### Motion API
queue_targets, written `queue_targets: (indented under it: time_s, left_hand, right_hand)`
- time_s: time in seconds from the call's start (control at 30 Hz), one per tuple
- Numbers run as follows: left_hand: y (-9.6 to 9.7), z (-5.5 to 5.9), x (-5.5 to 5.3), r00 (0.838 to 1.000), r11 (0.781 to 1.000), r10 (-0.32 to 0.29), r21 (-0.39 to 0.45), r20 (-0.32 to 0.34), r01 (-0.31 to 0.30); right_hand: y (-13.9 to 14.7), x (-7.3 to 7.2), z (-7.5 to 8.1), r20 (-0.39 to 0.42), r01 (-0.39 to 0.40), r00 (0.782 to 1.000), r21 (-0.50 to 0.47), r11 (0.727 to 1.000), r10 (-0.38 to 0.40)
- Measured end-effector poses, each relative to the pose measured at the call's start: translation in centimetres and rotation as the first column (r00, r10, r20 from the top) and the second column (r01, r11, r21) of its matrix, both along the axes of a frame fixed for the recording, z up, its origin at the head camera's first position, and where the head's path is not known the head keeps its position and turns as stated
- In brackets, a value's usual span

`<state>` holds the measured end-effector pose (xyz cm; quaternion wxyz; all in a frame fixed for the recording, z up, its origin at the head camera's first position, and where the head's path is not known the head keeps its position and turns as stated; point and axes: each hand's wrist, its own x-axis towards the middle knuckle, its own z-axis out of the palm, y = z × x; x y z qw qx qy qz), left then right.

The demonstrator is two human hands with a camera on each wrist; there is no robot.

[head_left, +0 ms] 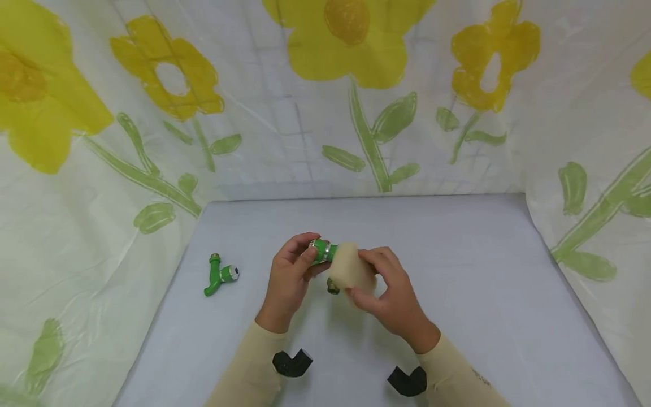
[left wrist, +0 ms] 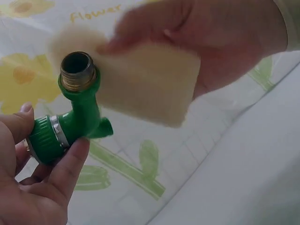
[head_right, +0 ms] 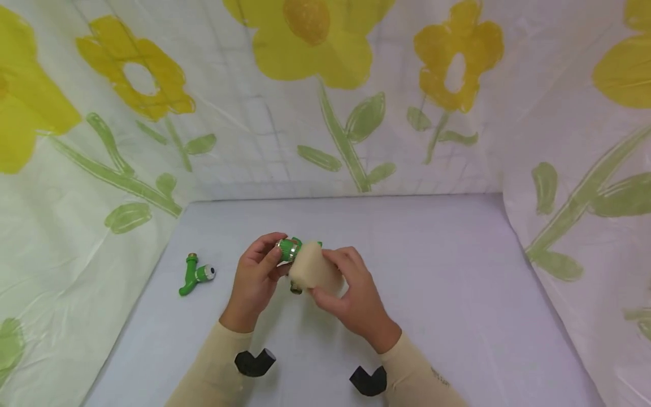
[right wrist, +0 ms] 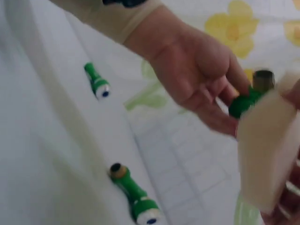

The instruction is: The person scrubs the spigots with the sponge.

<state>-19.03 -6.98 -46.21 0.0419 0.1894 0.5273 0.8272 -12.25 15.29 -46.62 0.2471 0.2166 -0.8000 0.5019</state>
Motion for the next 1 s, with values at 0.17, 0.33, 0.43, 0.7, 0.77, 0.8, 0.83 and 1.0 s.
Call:
queue_targets:
  time_s: [0.17, 0.33, 0.43, 0.7, 0.77, 0.8, 0.83, 1.0]
  left_hand:
    - [0.5, -0.1, 0.2, 1.0, 0.998, -0.029, 0.058, -0.005, 0.029]
    - [0.9, -0.2, 0.3, 0.999, 0.998, 0.019, 0.058, 0.043, -0.022]
    - [0.8, -0.2, 0.3, 0.998, 0.999, 0.044, 0.024, 0.046, -0.045]
    - [0.7, -0.5, 0.2, 0.999, 0.998, -0.03, 0.061, 0.028, 0.029]
    - [0.9, -0.7, 0.2, 0.998, 0.996, -0.025, 0.083, 0.055, 0.02]
    - [1.0, -0.9, 0.2, 0.997, 0.996, -0.016, 0.091, 0.074, 0.009]
    - [1.1, -0.9, 0.2, 0.996, 0.996, -0.002, 0.093, 0.093, -0.006]
    - [1.0, -1.3, 0.0, 0.99, 0.995, -0.003, 0.099, 0.144, -0.012]
  right_hand:
    - [0.2, -0.4, -0.3, 0.011, 0.15, 0.989, -0.029, 0.988, -0.15]
    - [-0.4, 0.3, 0.0, -0.002, -0.062, 0.998, -0.081, 0.995, 0.062]
    - [-0.4, 0.2, 0.3, -0.001, -0.096, 0.995, -0.108, 0.989, 0.097]
    - [1.0, -1.4, -0.7, 0.141, 0.167, 0.979, -0.153, 0.974, -0.146]
    - [0.8, -1.1, -0.7, 0.151, 0.136, 0.982, -0.169, 0.976, -0.111]
    - [0.6, -0.8, -0.6, 0.145, 0.099, 0.987, -0.176, 0.979, -0.074]
    - [0.4, -0.6, -0.5, 0.131, 0.045, 0.991, -0.185, 0.982, -0.021]
    - [0.0, -0.1, 0.4, 0.037, -0.136, 0.989, -0.174, 0.975, 0.144]
